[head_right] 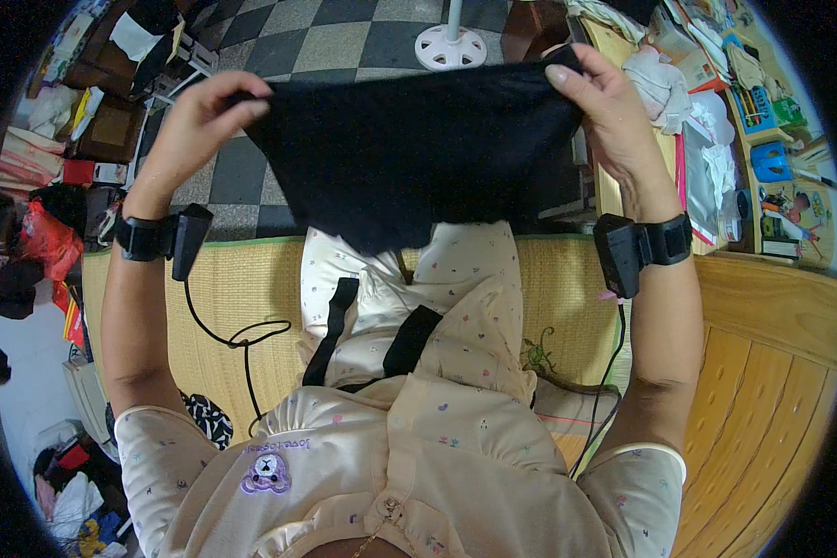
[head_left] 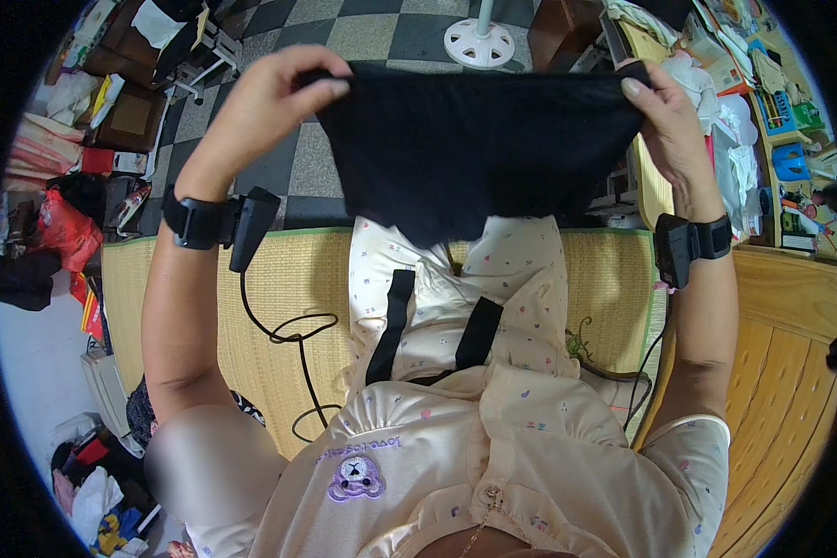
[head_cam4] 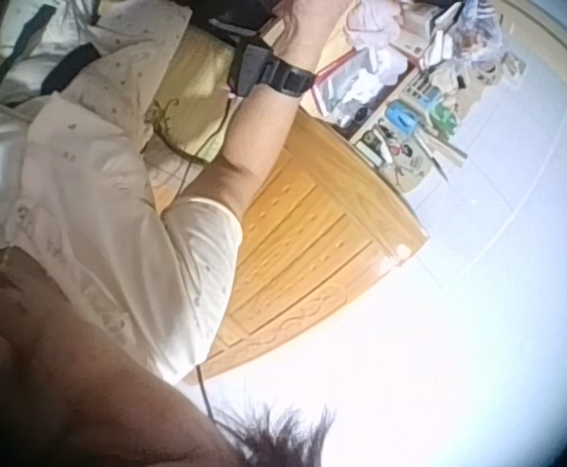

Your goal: The person sits on a tatami mat and folds several pieces of clothing by hand. They pick up garments from a nearby pile, unfold them, smooth them out, and fold them into neat rectangles before placing them on the mat.

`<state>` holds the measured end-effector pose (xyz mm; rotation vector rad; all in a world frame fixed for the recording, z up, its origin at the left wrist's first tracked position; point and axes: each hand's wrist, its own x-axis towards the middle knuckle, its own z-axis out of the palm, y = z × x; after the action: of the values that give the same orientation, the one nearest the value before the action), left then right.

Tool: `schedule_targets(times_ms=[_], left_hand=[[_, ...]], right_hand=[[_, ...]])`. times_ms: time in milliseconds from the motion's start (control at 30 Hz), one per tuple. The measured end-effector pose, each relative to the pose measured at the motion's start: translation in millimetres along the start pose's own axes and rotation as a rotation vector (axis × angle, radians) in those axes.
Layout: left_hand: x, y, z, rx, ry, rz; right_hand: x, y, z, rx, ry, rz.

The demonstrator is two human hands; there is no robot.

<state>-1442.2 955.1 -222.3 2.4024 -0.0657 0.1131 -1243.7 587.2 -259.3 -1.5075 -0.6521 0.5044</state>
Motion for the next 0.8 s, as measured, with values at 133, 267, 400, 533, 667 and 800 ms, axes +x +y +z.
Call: schedule_targets(times_ms=[133,267,400,533,667,800], left_hand=[[-18,14,-17,0.144,0.218,0.145],[-63,21,12,0.110,0.205,0.037],[-104,7,61,0.041,-0.150,-0.208],[-134,-6,100,-0.201,-0.592,-0.325],[-134,-33,113,-0.359,-0.431,-0.506],[-96,-85,130,-0.400,-0.022,-0.564]], right_hand=[[-18,-21,-16,-0.135,0.001,-0.107],[-52,-15,-13,-0.456,-0.068,0.073],[-90,27,9,-0.355,-0.279,0.293],[-108,51,16,-0.428,-0.699,0.516],[-97,66,15,-0.462,-0.605,0.463],[-53,107,10,-0.466,-0.276,0.282]])
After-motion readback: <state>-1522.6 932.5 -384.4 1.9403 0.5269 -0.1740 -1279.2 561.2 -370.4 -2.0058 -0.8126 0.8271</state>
